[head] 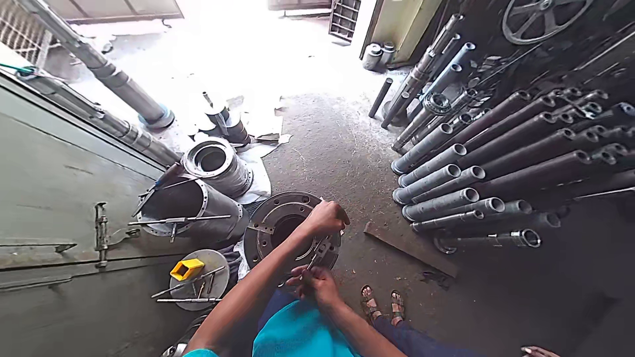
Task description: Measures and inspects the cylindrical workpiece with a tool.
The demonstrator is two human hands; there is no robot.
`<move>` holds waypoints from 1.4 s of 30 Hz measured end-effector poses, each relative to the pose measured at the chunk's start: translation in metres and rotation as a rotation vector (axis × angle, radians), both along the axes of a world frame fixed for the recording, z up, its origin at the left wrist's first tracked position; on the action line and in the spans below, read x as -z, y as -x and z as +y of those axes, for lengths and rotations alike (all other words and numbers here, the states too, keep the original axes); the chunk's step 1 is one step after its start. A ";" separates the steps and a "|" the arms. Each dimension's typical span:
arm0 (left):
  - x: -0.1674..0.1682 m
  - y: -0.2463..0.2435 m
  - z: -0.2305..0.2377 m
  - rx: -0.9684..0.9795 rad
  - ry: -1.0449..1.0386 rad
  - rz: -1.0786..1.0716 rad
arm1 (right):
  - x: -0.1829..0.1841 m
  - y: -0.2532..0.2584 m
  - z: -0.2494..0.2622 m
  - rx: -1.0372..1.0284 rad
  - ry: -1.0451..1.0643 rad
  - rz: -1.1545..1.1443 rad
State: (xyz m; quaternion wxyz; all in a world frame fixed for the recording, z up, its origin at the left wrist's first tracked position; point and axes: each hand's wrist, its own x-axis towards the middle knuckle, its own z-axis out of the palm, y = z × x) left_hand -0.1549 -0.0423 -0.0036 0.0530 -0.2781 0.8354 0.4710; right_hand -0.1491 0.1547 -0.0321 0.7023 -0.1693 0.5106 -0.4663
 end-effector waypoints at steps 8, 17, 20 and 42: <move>0.009 -0.002 -0.003 0.071 0.116 -0.013 | -0.002 0.003 0.001 0.015 -0.021 -0.032; 0.005 -0.108 0.017 -0.256 0.342 -0.124 | 0.002 0.131 0.026 -0.190 0.020 0.219; -0.006 -0.123 0.054 -0.289 0.365 -0.250 | -0.003 0.145 0.009 -0.144 0.035 0.370; -0.010 -0.123 0.067 -0.321 0.533 -0.368 | 0.014 0.141 0.002 -0.102 0.240 0.795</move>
